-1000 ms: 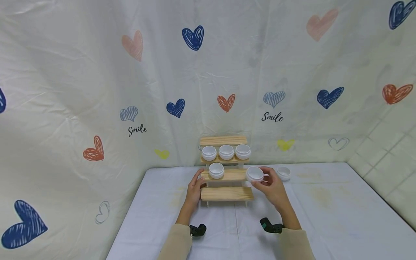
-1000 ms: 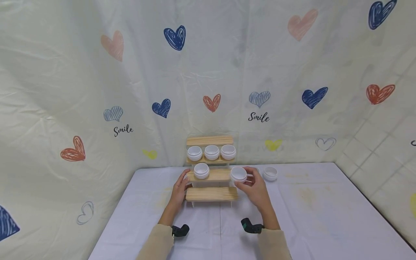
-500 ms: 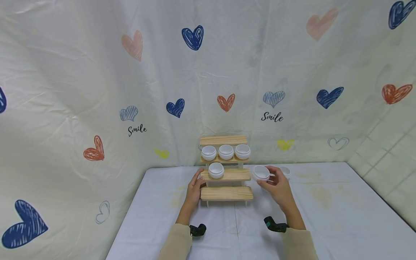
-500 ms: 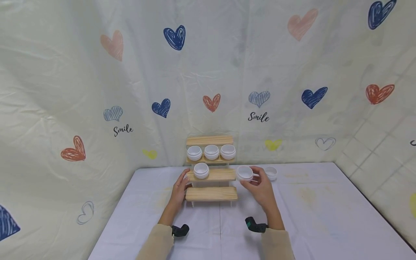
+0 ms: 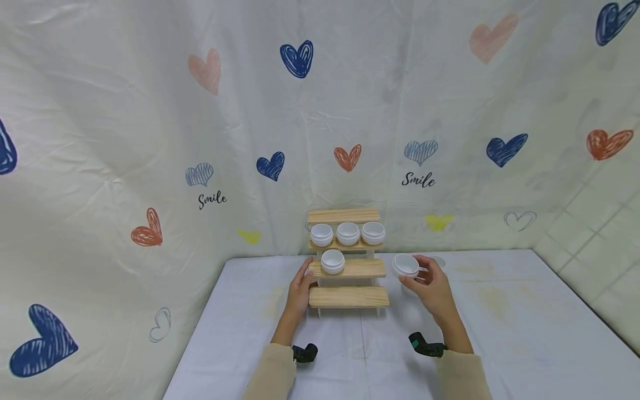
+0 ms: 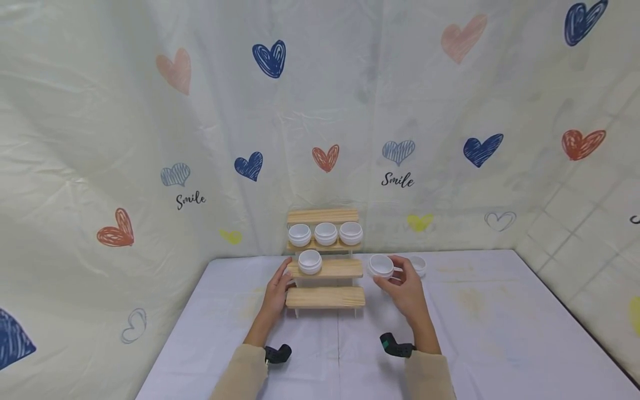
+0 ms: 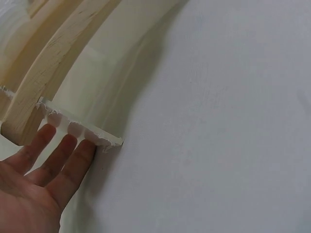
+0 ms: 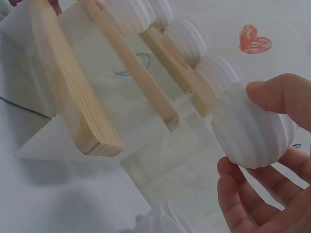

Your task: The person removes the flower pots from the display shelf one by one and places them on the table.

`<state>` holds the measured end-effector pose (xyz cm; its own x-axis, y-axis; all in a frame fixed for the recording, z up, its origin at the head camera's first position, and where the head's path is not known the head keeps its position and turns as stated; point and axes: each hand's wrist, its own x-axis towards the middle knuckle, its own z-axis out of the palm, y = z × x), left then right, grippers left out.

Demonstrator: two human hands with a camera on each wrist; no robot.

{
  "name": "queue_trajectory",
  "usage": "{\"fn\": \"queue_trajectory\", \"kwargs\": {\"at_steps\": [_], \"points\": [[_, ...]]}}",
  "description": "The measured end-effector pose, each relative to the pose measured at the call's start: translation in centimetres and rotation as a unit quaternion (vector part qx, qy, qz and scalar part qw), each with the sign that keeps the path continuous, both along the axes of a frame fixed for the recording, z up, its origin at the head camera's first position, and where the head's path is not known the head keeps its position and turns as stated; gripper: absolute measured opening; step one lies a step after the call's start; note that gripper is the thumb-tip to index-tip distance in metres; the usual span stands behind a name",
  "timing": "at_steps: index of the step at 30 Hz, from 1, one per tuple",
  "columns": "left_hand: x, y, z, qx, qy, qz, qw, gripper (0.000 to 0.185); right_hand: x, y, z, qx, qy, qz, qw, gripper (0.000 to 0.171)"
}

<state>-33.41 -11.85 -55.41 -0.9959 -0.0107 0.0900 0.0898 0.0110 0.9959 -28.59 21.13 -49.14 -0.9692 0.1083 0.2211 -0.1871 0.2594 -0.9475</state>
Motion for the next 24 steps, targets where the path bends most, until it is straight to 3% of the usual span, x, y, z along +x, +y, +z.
{"fn": "queue_trajectory", "kwargs": {"at_steps": [5, 9, 17, 24], "points": [[-0.3, -0.1, 0.1, -0.023, 0.005, -0.004, 0.9997, 0.049, 0.1, 0.2, 0.0, 0.005, -0.007, -0.007, 1.000, 0.065], [-0.2, -0.3, 0.3, -0.010, 0.002, -0.022, 0.9997, 0.050, 0.1, 0.3, 0.0, 0.005, -0.009, -0.011, 1.000, 0.065], [0.6, -0.8, 2.2, -0.011, -0.005, -0.054, 0.9984, 0.050, 0.1, 0.8, 0.2, 0.006, 0.004, -0.021, 1.000, 0.062], [-0.2, -0.4, 0.3, -0.011, 0.006, -0.029, 0.9995, 0.048, 0.3, 1.7, 0.4, 0.020, 0.003, -0.019, 1.000, 0.065]]}}
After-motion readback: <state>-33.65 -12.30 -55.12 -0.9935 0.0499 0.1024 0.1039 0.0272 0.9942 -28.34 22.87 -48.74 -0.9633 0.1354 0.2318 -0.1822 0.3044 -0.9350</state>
